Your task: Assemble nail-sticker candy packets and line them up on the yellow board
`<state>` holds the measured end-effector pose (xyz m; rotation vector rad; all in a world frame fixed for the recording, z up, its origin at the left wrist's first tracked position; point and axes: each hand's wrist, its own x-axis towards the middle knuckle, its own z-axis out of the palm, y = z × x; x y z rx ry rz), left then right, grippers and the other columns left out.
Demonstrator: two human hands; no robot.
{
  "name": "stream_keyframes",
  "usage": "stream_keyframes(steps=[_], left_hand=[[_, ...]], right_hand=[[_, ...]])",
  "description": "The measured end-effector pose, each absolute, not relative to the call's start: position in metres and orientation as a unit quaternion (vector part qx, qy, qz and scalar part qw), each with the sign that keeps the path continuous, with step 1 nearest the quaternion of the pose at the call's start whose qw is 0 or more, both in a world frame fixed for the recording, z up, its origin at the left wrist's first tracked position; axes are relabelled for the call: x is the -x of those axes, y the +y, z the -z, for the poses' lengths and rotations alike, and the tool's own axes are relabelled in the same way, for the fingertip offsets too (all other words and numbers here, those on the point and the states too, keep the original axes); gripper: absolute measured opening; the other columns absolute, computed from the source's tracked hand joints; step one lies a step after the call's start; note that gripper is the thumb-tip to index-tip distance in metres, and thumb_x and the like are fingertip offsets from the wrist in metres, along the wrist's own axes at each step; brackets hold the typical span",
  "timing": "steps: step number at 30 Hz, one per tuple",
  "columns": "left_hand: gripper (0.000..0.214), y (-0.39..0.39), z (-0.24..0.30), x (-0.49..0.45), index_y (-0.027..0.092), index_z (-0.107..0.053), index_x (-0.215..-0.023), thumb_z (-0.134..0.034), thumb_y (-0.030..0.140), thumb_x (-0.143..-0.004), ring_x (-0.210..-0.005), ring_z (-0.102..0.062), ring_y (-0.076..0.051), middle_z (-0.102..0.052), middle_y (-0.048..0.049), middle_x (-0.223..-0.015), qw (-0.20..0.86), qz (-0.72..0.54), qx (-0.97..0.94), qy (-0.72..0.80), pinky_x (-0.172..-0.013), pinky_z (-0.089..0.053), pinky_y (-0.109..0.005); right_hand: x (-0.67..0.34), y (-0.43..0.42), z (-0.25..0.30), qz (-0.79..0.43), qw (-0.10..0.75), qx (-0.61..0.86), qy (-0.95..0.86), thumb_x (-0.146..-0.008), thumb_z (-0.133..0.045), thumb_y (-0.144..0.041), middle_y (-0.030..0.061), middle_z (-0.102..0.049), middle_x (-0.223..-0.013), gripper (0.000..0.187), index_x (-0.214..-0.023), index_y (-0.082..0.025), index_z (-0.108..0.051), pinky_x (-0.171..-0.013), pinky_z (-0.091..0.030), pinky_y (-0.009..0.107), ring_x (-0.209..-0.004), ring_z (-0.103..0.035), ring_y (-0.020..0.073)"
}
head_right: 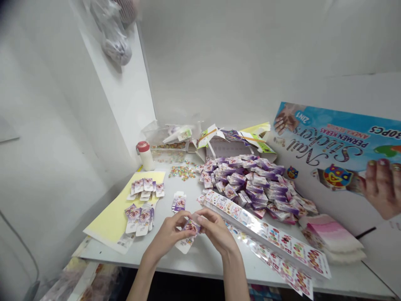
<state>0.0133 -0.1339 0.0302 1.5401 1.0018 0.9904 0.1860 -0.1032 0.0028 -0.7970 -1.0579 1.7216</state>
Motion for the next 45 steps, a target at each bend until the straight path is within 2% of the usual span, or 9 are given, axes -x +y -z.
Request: stream_keyframes(steps=[3,12,16,21,27,33,37,41,45], left_hand=[[0.022,-0.132,-0.031,-0.010,0.022,-0.061,-0.094,-0.067,0.031,-0.076,-0.067,-0.055,-0.014,-0.058,0.0045,-0.069,0.481,-0.412,-0.645,0.428,-0.063,-0.042,-0.022],[0.041,-0.131,-0.028,0.003,0.024,-0.051,-0.110,-0.068,0.030,-0.073,-0.070,-0.061,-0.017,-0.061,0.0040,-0.069,0.484,-0.434,-0.607,0.457,-0.064,-0.046,-0.025],[0.029,-0.131,-0.030,0.010,0.022,-0.057,-0.102,-0.065,0.032,-0.077,-0.069,-0.059,-0.016,-0.058,0.0033,-0.068,0.472,-0.437,-0.610,0.463,-0.066,-0.045,-0.026],[0.031,-0.131,-0.031,0.019,0.022,-0.056,-0.105,-0.064,0.031,-0.076,-0.069,-0.057,-0.016,-0.058,0.0033,-0.067,0.475,-0.424,-0.615,0.466,-0.064,-0.044,-0.025],[0.039,-0.131,-0.030,0.023,0.023,-0.054,-0.111,-0.065,0.026,-0.074,-0.070,-0.057,-0.016,-0.057,0.0034,-0.068,0.472,-0.418,-0.614,0.475,-0.064,-0.043,-0.025],[0.025,-0.131,-0.030,0.028,0.021,-0.057,-0.096,-0.064,0.036,-0.077,-0.061,-0.048,-0.012,-0.045,0.0063,-0.062,0.457,-0.454,-0.600,0.473,-0.059,-0.038,-0.021],[0.025,-0.127,-0.029,0.040,0.022,-0.057,-0.095,-0.059,0.041,-0.079,-0.057,-0.048,-0.013,-0.045,0.0063,-0.059,0.361,-0.439,-0.603,0.561,-0.055,-0.035,-0.022],[0.029,-0.125,-0.026,0.066,0.025,-0.060,-0.098,-0.056,0.047,-0.079,-0.069,-0.057,-0.020,-0.060,-0.0002,-0.071,0.200,-0.383,-0.561,0.706,-0.059,-0.038,-0.026],[0.030,-0.130,-0.020,0.092,0.028,-0.061,-0.105,-0.050,0.046,-0.084,-0.087,-0.055,-0.026,-0.064,-0.0066,-0.088,0.085,-0.302,-0.534,0.785,-0.062,-0.039,-0.029]], right_hand=[[-0.182,-0.103,-0.006,-0.660,0.459,0.351,-0.480,-0.073,-0.069,-0.048,0.0045,-0.060,-0.075,0.033,-0.079,-0.015,-0.070,-0.062,-0.041,0.028,-0.065,-0.051,0.0141],[-0.162,-0.103,-0.008,-0.583,0.473,0.391,-0.532,-0.071,-0.072,-0.040,0.0007,-0.058,-0.065,0.025,-0.073,-0.016,-0.067,-0.062,-0.039,0.027,-0.062,-0.049,0.0135],[-0.160,-0.106,-0.018,-0.550,0.460,0.376,-0.587,-0.081,-0.061,-0.042,0.0019,-0.056,-0.069,0.033,-0.060,-0.016,-0.065,-0.064,-0.036,0.027,-0.067,-0.049,0.0140],[-0.146,-0.106,-0.011,-0.602,0.461,0.387,-0.525,-0.072,-0.068,-0.034,0.0003,-0.057,-0.069,0.018,-0.080,-0.018,-0.068,-0.061,-0.036,0.026,-0.063,-0.047,0.0128],[-0.128,-0.104,-0.002,-0.645,0.499,0.366,-0.449,-0.070,-0.068,-0.029,-0.0041,-0.046,-0.056,0.015,-0.067,-0.017,-0.059,-0.056,-0.032,0.024,-0.055,-0.040,0.0107],[-0.137,-0.109,-0.020,-0.540,0.447,0.363,-0.614,-0.087,-0.052,-0.044,0.0015,-0.053,-0.073,0.032,-0.075,-0.019,-0.069,-0.064,-0.039,0.026,-0.066,-0.048,0.0134],[-0.129,-0.103,0.000,-0.457,0.404,0.395,-0.687,-0.092,-0.041,-0.041,0.0075,-0.060,-0.102,0.035,-0.111,-0.025,-0.066,-0.075,-0.045,0.030,-0.092,-0.058,0.0204],[-0.111,-0.093,0.039,-0.223,0.326,0.513,-0.762,-0.090,-0.042,-0.027,0.0057,-0.045,-0.140,0.046,-0.136,-0.028,-0.044,-0.104,-0.029,0.044,-0.131,-0.033,0.0287],[-0.103,-0.089,0.057,-0.133,0.239,0.556,-0.785,-0.089,-0.043,-0.021,0.0030,-0.042,-0.143,0.050,-0.138,-0.027,-0.041,-0.108,-0.017,0.052,-0.135,-0.026,0.0323]])
